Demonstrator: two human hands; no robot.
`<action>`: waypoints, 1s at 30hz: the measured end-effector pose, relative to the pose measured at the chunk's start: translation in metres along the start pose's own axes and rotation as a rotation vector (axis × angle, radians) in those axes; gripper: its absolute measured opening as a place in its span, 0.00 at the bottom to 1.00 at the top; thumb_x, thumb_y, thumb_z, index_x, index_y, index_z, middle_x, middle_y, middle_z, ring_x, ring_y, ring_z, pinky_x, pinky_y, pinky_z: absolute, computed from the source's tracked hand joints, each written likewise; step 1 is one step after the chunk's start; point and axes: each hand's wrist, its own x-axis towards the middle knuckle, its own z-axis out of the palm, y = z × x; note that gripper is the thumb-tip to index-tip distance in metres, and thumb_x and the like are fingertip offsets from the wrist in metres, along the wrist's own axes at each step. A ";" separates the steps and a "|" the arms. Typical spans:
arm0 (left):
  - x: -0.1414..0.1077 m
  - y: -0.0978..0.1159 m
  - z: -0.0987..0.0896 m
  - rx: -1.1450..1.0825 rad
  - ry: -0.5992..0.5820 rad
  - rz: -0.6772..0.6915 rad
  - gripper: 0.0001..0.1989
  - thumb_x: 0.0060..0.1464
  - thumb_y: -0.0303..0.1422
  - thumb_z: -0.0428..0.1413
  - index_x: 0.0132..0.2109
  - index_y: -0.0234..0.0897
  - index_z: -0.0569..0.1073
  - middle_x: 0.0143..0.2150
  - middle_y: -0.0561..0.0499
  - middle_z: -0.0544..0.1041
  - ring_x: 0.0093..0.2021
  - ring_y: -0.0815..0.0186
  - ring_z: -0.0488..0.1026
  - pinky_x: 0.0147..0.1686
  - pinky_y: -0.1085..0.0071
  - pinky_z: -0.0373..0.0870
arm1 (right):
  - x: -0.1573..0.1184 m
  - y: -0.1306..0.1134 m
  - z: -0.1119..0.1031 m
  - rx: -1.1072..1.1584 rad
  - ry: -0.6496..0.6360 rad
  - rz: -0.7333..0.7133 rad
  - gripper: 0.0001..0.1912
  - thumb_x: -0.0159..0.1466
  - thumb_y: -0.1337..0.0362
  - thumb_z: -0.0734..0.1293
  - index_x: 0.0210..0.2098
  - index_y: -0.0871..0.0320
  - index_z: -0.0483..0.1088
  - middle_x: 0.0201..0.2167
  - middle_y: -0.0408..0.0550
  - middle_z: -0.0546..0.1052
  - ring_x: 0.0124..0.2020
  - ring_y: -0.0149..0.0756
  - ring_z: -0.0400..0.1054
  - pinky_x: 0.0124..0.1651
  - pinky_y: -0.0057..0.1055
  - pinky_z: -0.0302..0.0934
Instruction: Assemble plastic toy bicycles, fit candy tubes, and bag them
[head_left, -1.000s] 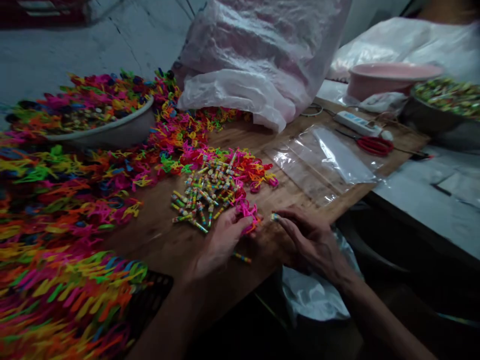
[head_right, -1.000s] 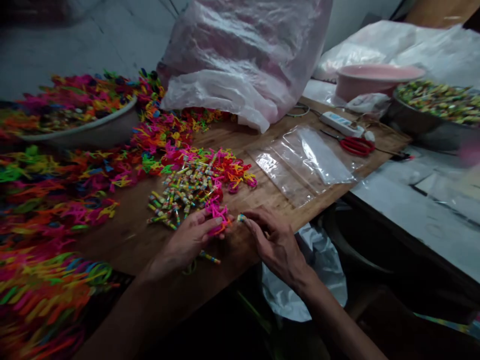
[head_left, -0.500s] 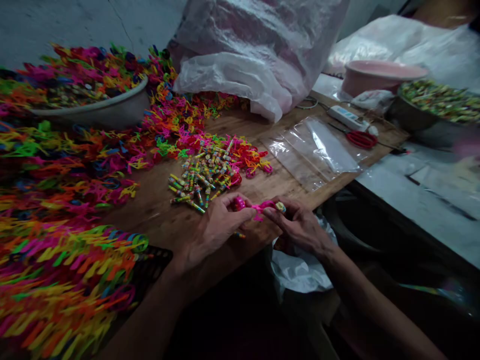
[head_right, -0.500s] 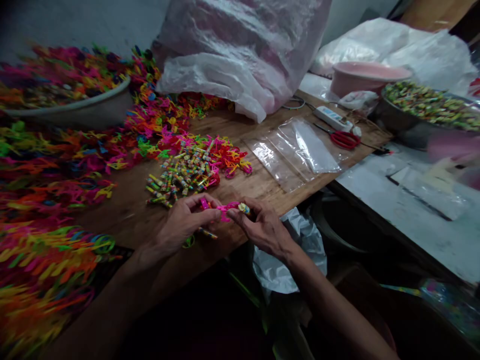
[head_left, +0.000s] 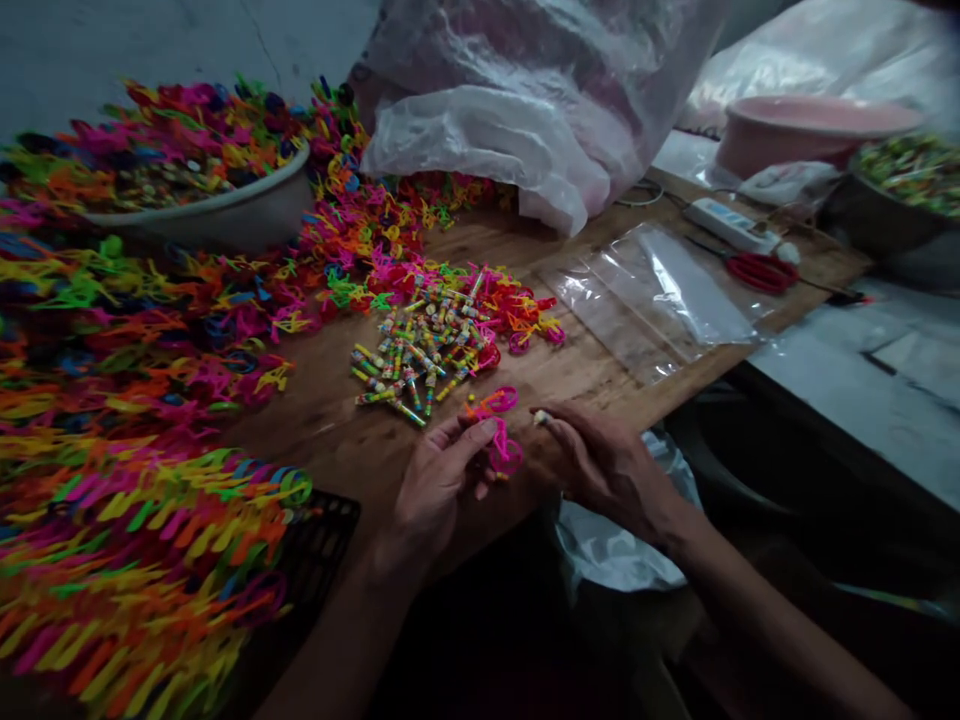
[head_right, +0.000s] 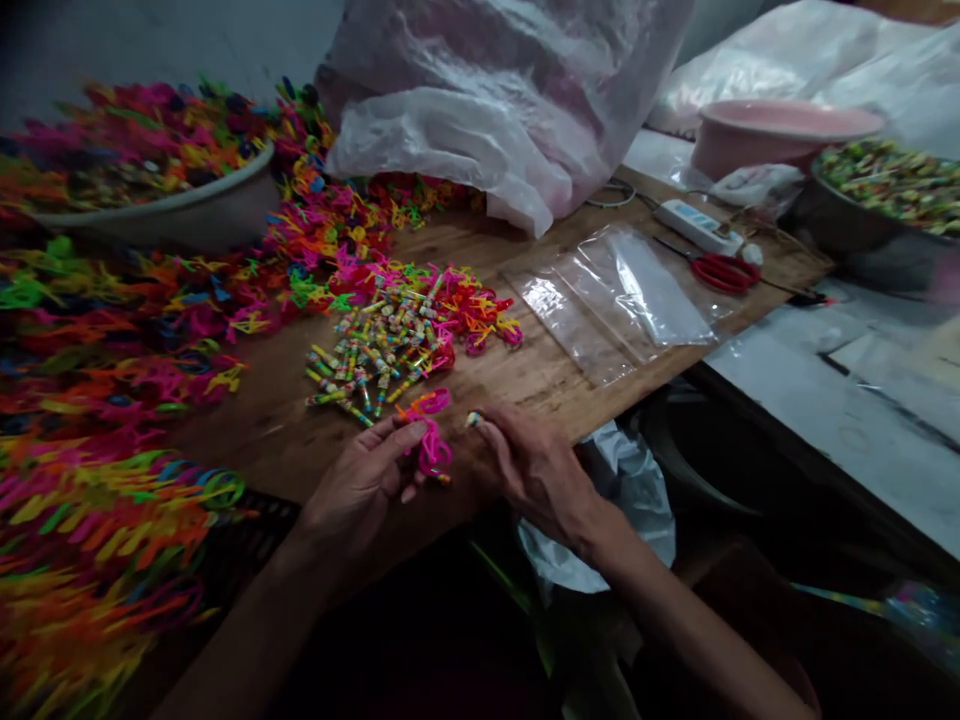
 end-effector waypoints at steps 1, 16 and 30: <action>0.001 0.000 0.001 -0.012 0.002 -0.011 0.08 0.52 0.34 0.57 0.34 0.33 0.69 0.24 0.55 0.69 0.22 0.74 0.64 0.16 0.80 0.56 | 0.001 0.002 0.002 0.018 0.020 -0.032 0.13 0.67 0.62 0.58 0.47 0.55 0.68 0.43 0.47 0.75 0.44 0.35 0.69 0.48 0.31 0.62; 0.001 -0.005 0.011 -0.185 -0.009 -0.034 0.10 0.47 0.29 0.61 0.38 0.28 0.73 0.28 0.51 0.75 0.28 0.74 0.70 0.32 0.78 0.67 | -0.003 0.000 0.027 0.190 0.208 -0.016 0.06 0.63 0.66 0.64 0.40 0.57 0.69 0.35 0.45 0.75 0.37 0.31 0.70 0.41 0.27 0.65; -0.008 -0.019 0.017 -0.213 0.016 -0.028 0.12 0.48 0.28 0.60 0.41 0.29 0.71 0.29 0.51 0.75 0.27 0.72 0.71 0.32 0.75 0.68 | -0.009 0.003 0.020 -0.021 0.158 -0.261 0.09 0.63 0.68 0.63 0.44 0.56 0.67 0.37 0.47 0.75 0.39 0.33 0.70 0.41 0.28 0.65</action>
